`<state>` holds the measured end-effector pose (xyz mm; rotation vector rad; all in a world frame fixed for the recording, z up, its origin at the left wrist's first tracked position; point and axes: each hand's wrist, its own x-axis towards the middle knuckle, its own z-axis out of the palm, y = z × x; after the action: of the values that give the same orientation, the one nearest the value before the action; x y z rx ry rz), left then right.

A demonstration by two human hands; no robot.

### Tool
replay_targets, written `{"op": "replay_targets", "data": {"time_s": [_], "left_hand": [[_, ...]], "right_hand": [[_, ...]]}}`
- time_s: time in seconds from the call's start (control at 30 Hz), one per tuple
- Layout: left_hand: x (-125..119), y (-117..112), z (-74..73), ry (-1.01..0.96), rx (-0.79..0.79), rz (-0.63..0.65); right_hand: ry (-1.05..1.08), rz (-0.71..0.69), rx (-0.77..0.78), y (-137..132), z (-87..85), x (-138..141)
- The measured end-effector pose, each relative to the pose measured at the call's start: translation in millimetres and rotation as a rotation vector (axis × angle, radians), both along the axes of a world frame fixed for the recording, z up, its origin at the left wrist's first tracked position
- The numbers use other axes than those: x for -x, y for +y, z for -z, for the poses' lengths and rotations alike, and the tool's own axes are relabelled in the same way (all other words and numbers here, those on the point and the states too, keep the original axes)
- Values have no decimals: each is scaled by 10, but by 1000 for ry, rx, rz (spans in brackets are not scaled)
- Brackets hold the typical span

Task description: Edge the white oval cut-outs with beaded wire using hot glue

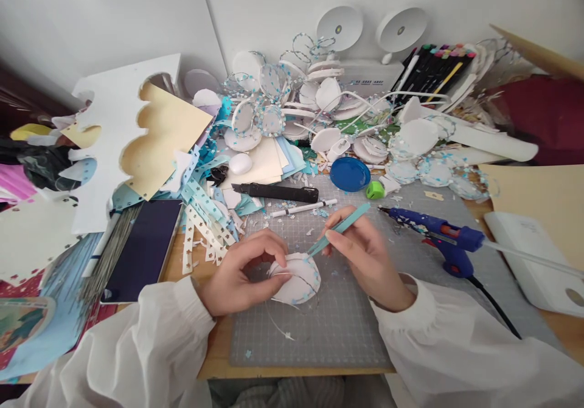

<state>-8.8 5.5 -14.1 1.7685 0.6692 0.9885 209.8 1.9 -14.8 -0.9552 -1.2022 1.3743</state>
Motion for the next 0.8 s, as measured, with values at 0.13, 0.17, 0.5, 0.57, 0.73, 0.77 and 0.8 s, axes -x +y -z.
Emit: {"op": "replay_targets", "data": {"time_s": [0.13,0.17,0.5,0.57,0.73,0.77,0.8], "left_hand": [[7,0,9,-24,28,12],[8,-1,13,-29,30,15],[10,-4,27,-57,72,17],[5,2,24,-49,65,10],[-1,6,21,-40,51,7],[0,6,19,-41,46,6],[1,6,17,-40,41,6]], "right_hand": [[16,-57,76,18,6,-2],[8,-55,70,18,3,2],[-46,-17,-194,-47,-58,30],[-46,-18,-216,-47,-59,29],[15,-48,-175,-37,-42,33],[33,-53,-157,-34,-40,34],[52,-57,-137,-30,-42,34]]}}
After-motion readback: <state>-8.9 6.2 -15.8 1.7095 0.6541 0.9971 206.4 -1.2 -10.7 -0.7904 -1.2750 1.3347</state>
